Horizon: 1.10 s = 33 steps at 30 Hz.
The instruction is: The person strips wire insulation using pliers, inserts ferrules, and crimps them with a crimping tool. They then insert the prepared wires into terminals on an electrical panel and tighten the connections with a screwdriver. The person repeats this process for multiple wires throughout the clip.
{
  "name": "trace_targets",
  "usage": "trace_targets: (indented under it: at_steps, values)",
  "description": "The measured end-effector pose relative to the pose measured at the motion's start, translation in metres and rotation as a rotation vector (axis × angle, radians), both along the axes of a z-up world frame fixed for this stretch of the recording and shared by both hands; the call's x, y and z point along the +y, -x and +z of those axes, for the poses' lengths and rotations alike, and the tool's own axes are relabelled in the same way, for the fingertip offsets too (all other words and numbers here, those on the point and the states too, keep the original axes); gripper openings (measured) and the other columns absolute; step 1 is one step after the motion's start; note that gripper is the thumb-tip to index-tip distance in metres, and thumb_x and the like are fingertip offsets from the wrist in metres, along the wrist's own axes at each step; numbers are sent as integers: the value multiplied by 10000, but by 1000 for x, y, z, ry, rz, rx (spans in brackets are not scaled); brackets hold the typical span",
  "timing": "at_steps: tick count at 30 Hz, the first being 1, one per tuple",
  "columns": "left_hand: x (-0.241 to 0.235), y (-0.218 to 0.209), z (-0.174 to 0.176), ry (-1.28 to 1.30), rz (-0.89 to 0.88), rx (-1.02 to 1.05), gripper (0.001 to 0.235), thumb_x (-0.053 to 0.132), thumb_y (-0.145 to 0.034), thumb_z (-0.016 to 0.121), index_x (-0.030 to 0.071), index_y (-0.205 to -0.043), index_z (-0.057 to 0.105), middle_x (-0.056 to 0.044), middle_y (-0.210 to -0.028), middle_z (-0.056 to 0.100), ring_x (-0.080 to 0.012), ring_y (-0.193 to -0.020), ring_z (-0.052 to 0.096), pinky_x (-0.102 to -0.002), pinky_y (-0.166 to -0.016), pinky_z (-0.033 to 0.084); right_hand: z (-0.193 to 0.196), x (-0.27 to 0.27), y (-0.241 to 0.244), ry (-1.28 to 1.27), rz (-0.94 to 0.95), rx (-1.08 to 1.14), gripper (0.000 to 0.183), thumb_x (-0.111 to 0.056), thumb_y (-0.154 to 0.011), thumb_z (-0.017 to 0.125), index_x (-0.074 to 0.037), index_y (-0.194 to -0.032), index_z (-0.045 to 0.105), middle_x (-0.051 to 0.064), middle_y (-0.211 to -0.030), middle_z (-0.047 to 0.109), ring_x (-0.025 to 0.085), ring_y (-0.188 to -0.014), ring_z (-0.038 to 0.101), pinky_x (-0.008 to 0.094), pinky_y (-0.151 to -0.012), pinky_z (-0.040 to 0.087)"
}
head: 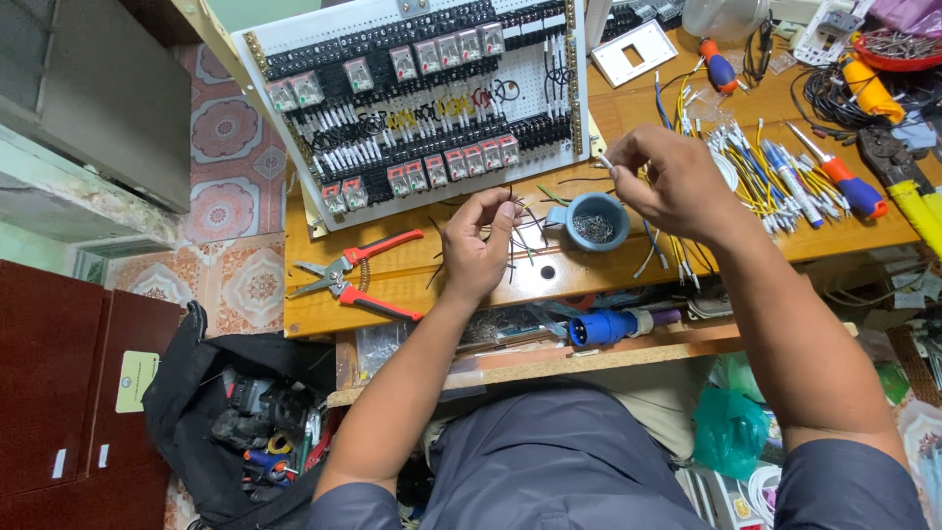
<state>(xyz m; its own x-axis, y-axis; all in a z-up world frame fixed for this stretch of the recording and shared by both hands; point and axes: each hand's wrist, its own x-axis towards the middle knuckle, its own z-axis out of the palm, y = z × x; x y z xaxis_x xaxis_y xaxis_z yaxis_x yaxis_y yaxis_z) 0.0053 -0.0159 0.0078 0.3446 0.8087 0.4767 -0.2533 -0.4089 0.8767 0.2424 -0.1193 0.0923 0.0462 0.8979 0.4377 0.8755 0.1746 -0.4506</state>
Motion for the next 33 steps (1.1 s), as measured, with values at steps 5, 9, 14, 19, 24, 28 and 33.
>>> trace_targets:
  at_steps: [5,9,14,19,24,28,33]
  values:
    - [0,3,8,-88,31,-23,129,129,-1001,676,63,-1082,751,-89,-847,731,-119,-693,657,-260,-612,528,-4,9,32,-92,112,110,121,16,-945,687,-98,-985,687,32,-628,639,204,-514,564,291,-530,464]
    - [-2,4,16,-108,10,-33,107,137,-983,705,74,-1043,768,-59,-754,665,-87,-608,556,-232,-561,465,18,16,57,-125,215,185,159,67,-924,695,-21,-1055,707,104,-812,728,227,-547,605,322,-520,468]
    - [-1,5,14,-145,11,-42,91,136,-956,741,93,-1019,792,-39,-721,647,-76,-575,529,-228,-530,445,25,20,68,-99,235,154,120,40,-929,709,-19,-1010,775,142,-830,730,244,-578,591,352,-558,490]
    - [-3,5,17,-169,-5,-57,84,121,-951,744,100,-1016,793,-37,-695,608,-85,-579,516,-235,-531,433,19,21,68,-119,229,104,107,-10,-945,715,-57,-1014,781,113,-872,737,243,-637,600,361,-605,507]
    - [-4,5,22,-181,-18,-67,82,119,-957,737,96,-1017,788,-49,-691,590,-94,-584,513,-244,-543,433,14,23,64,-114,243,107,116,-22,-956,706,-76,-1031,777,109,-917,743,257,-692,619,369,-647,523]
    - [-5,5,23,-173,-29,-72,78,108,-955,737,83,-1011,786,-52,-684,586,-100,-583,512,-243,-546,433,13,22,64,-111,225,94,105,-56,-965,708,-97,-1037,772,95,-918,734,267,-720,617,398,-689,499]
    - [-5,5,23,-181,-52,-82,103,103,-958,735,86,-1044,789,-62,-702,601,-97,-590,508,-247,-552,434,11,21,62,-109,215,85,106,-81,-980,701,-119,-1049,771,81,-943,735,261,-752,616,394,-717,481]
